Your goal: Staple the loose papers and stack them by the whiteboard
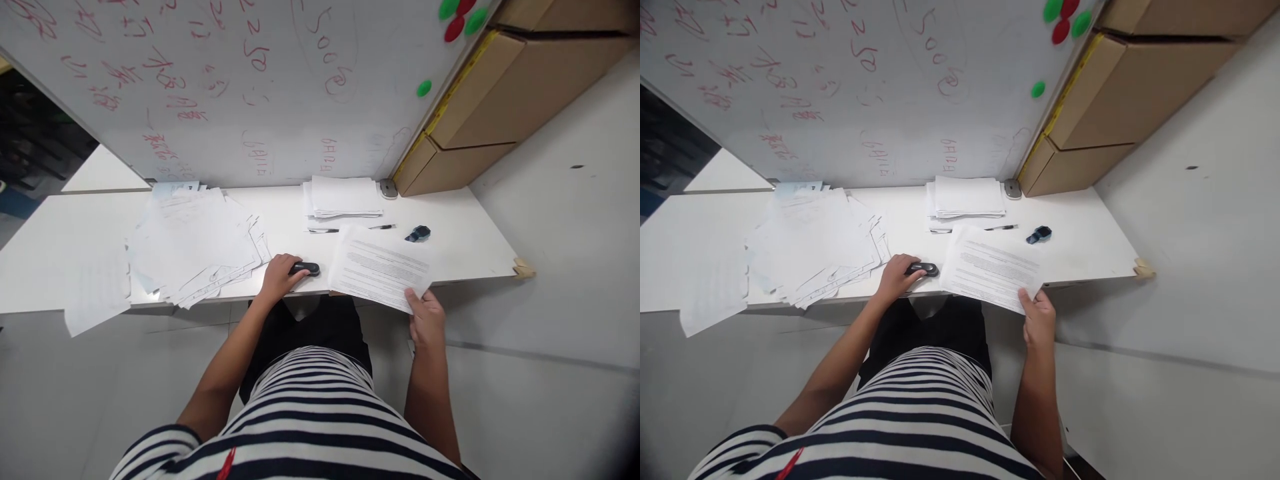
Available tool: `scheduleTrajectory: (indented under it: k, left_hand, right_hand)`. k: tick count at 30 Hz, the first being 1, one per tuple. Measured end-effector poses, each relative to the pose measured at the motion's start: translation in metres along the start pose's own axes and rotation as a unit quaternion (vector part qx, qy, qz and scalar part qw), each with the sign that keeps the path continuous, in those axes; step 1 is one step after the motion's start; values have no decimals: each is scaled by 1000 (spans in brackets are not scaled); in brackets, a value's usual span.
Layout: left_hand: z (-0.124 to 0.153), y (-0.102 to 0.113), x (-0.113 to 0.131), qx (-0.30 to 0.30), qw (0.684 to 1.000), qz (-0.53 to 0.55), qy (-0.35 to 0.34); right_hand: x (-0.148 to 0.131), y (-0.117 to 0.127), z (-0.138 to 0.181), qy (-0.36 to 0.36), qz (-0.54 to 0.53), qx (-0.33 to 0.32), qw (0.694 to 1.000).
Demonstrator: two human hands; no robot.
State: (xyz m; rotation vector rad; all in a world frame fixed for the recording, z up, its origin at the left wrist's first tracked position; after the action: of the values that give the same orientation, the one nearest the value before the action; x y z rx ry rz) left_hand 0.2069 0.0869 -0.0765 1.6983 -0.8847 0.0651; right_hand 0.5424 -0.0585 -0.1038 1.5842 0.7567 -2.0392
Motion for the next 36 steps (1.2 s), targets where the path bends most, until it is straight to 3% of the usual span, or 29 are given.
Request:
scheduleTrajectory:
  k: [4, 10, 17, 21, 24, 29, 33, 36]
  left_hand:
    - [-1, -1, 0, 1, 1000, 2, 0]
    - [-1, -2, -1, -7, 1000, 2, 7]
    - [0, 0, 0, -10, 1000, 10, 15]
    - [0, 0, 1, -9, 1000, 10, 18]
    - [0, 0, 1, -6, 1000, 2, 16]
    - [-1, -1, 2, 2, 1000, -5, 8]
    - [0, -1, 3, 7, 1000, -10, 6]
    - [1, -1, 4, 10, 1000, -17, 6]
  right_hand:
    - [14, -9, 3, -29, -12, -10, 999]
    - [-8, -17, 2, 47, -48, -23, 997]
    - [32, -23, 3, -18, -9, -20, 1000]
    - [29, -45, -2, 0, 29, -67, 997]
    - [5, -73, -29, 50, 70, -89, 992]
    - [-38, -148, -114, 119, 85, -121, 982]
    - [-42, -197, -185, 124, 151, -105, 975]
    - [-35, -215, -218, 130, 223, -77, 963]
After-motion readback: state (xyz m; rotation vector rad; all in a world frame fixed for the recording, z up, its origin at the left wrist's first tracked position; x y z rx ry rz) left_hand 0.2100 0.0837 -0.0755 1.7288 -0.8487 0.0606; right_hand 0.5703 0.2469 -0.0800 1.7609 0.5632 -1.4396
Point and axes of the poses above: each hand's wrist, its own z-axis away from the middle knuckle, its own y-axis out of the back of the hand, x = y × z, the point moved 9 cm from there along -z, towards the middle knuckle, and after that the axes turned 4 degrees about x, right-handed, at the moved point
